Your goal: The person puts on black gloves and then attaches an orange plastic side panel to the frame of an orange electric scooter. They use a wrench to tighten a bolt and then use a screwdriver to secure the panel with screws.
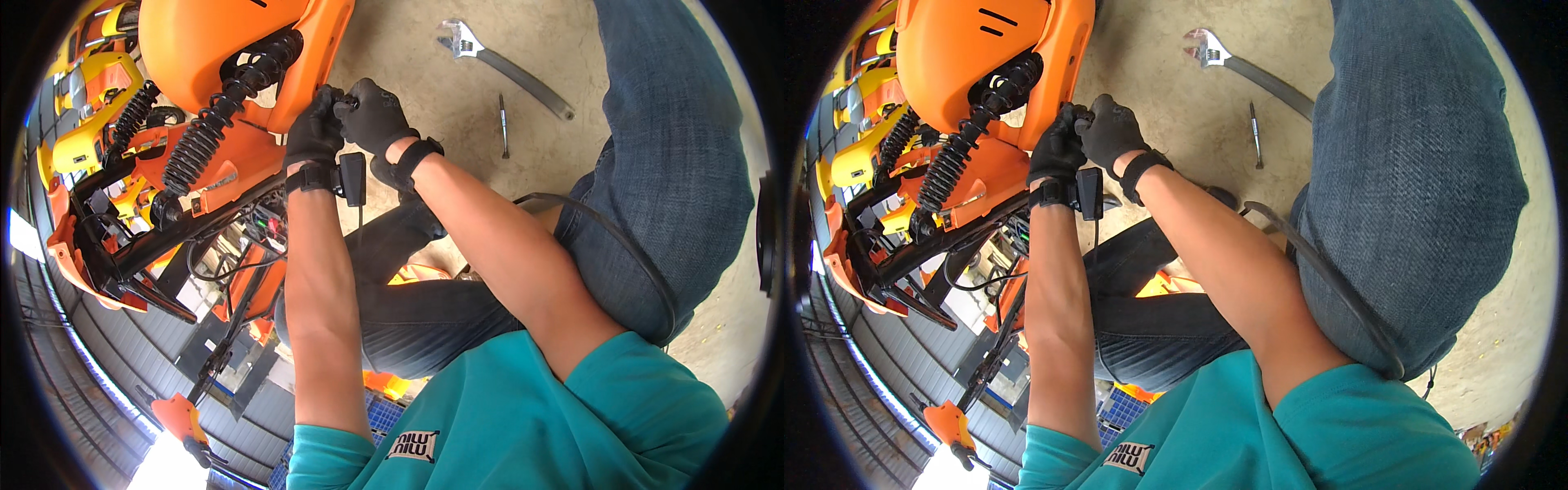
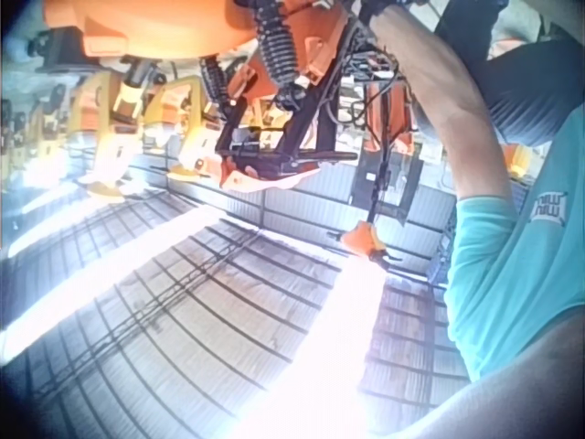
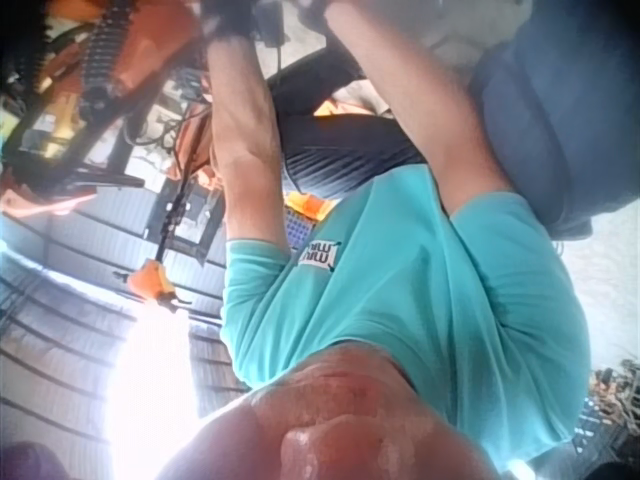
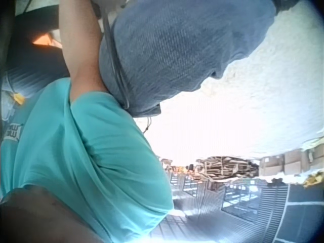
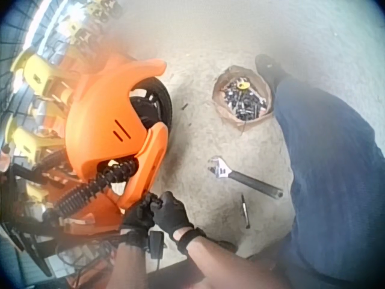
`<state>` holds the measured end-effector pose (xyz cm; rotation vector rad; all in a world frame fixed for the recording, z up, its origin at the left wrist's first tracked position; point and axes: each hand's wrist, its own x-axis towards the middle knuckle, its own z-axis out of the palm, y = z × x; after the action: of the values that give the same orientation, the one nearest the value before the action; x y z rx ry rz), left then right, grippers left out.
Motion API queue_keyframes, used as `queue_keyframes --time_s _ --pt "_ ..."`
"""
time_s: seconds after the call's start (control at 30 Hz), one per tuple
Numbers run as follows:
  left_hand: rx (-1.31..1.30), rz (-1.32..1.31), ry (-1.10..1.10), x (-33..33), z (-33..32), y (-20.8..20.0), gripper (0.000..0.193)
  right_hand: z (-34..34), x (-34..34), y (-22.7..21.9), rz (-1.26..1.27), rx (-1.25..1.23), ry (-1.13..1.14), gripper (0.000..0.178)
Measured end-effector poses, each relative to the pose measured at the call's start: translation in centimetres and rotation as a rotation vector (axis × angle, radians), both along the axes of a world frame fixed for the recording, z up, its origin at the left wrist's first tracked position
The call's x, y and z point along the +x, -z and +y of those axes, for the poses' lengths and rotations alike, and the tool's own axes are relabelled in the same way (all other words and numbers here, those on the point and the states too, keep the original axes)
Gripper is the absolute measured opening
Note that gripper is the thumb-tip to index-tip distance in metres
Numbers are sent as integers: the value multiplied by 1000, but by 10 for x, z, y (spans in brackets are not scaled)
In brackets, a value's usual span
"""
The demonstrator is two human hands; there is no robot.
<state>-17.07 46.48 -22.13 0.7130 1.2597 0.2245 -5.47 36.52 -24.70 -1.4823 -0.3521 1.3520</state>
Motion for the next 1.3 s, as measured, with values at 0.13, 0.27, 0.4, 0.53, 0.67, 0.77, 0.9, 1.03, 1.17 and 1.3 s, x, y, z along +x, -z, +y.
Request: queue_keyframes --time_s 0.13,0.27,0.4,0.53,0.67,0.77,0.9,1.03,1.17,1.3 --pt "-12 8 -97 15 -13 -14 27 0 -2 1 159 -18 -15 28" --pt "-49 -76 -145 7 -9 -9 28 -4 7 -10 369 -2 -30 29" --pt "-6 -13 -139 4 -9 -6 25 -4 13 -8 650 -20 -6 31" --pt "-1 -12 -162 -3 -4 6 22 -4 17 -12 721 -62 8 32" --pt "-67 -182 -43 -17 5 14 24 4 6 -8 281 -68 -30 29" --pt "-53 -11 -157 -10 5 17 22 3 4 -5 -58 -73 -36 29" --pt "-31 -24 -194 -5 0 11 21 -3 6 -9 -200 -17 -39 32" --pt "-6 -69 -101 -3 -1 8 18 -1 6 -4 -86 -25 -44 32" --pt "35 43 -166 10 -6 3 16 2 3 6 77 -1 -5 33" --pt "51 82 -144 12 -7 2 17 -1 14 -6 242 -39 -39 33"
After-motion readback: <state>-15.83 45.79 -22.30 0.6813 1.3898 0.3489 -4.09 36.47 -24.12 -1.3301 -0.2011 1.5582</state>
